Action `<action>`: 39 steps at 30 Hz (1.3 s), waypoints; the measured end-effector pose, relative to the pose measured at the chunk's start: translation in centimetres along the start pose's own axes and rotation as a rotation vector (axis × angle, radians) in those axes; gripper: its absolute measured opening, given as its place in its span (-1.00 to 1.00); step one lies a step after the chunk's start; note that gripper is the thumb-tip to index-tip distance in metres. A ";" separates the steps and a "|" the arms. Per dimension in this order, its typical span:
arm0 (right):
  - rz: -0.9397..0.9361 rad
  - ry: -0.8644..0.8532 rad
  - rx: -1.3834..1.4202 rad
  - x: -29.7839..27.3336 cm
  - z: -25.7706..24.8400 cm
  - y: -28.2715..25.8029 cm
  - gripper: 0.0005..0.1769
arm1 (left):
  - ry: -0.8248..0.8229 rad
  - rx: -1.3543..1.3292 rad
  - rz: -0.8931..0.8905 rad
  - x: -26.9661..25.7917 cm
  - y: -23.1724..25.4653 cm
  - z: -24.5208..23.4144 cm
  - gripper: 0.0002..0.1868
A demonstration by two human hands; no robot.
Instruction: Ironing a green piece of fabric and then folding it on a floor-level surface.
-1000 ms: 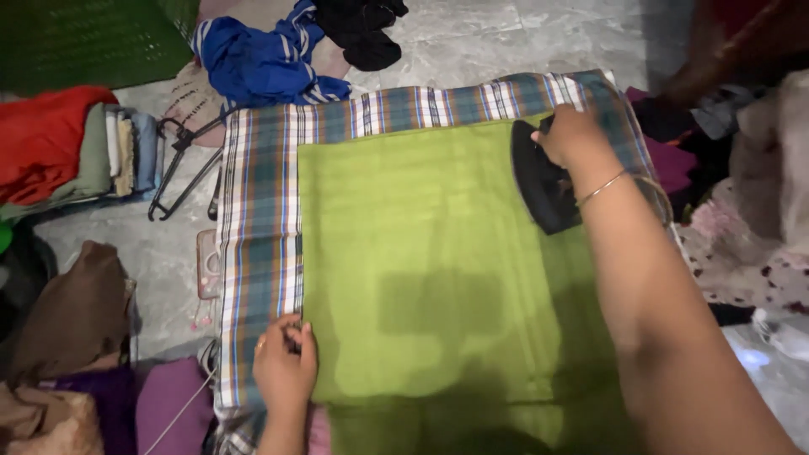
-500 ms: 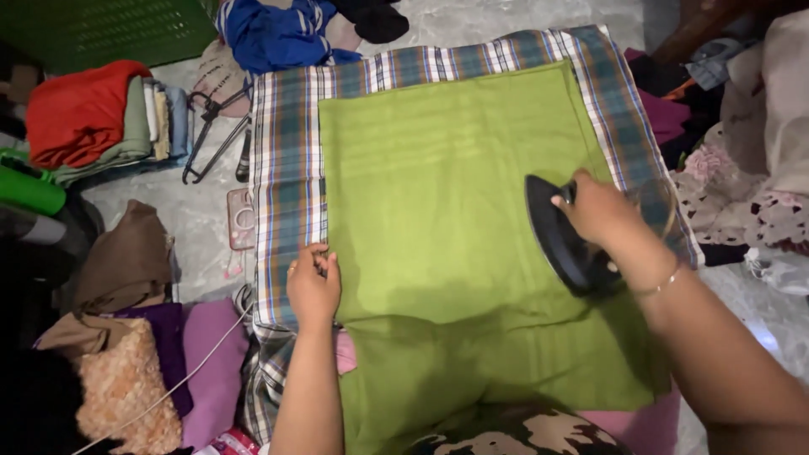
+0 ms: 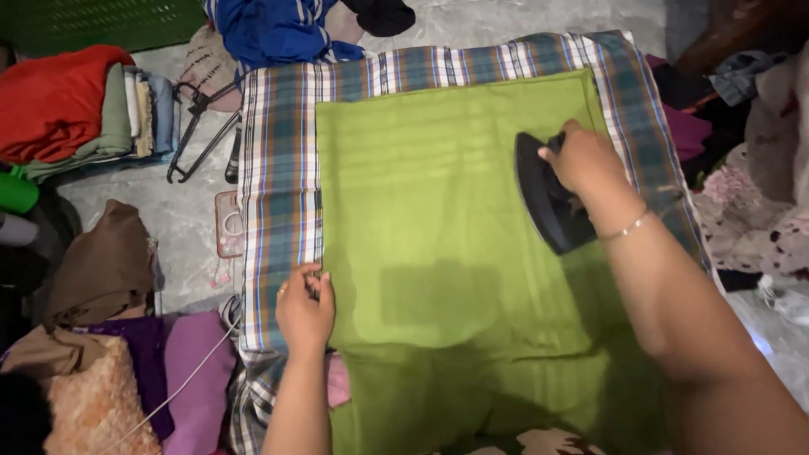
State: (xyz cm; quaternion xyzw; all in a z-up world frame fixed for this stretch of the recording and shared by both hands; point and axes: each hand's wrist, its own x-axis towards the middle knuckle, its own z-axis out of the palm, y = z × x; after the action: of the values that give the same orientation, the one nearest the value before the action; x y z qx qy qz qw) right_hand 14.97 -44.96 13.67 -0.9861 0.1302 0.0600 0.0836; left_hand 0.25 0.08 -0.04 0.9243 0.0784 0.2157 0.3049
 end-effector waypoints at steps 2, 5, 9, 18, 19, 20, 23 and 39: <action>-0.013 0.021 0.002 4.1 0.8 -0.5 -0.43 | -0.011 0.019 -0.020 0.1 0.1 -0.1 -0.81; 0.034 -0.018 0.016 8.0 -0.7 -3.1 -0.40 | -0.066 0.033 -0.001 0.5 0.6 -0.6 -0.88; 0.022 0.045 -0.037 15.7 1.5 -2.5 -0.40 | -0.105 0.021 0.030 0.5 0.1 -0.4 -0.85; 0.091 -0.097 -0.021 15.0 0.0 -4.0 -0.34 | -0.094 0.019 0.010 0.5 0.5 -0.8 -0.85; 0.090 -0.094 -0.018 13.4 -0.2 -4.0 -0.34 | -0.091 0.020 0.013 0.5 0.5 -0.8 -0.85; 0.082 -0.106 0.045 11.6 -0.3 -4.1 -0.39 | -0.101 0.013 0.007 0.4 0.5 -0.9 -0.85; 0.041 -0.112 0.106 4.4 -1.9 -4.8 -0.41 | -0.017 0.008 0.018 0.5 0.7 -0.5 -0.87; 0.024 -0.246 0.067 -17.1 -2.5 -4.7 -0.37 | 0.029 -0.039 0.022 -0.2 0.4 -0.6 -0.83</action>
State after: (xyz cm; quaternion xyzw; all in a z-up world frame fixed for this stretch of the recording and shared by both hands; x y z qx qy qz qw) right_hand 0.03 -36.75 19.24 -0.9664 0.1326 0.1770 0.1312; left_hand -0.17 0.09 0.57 0.9158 0.0683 0.2339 0.3192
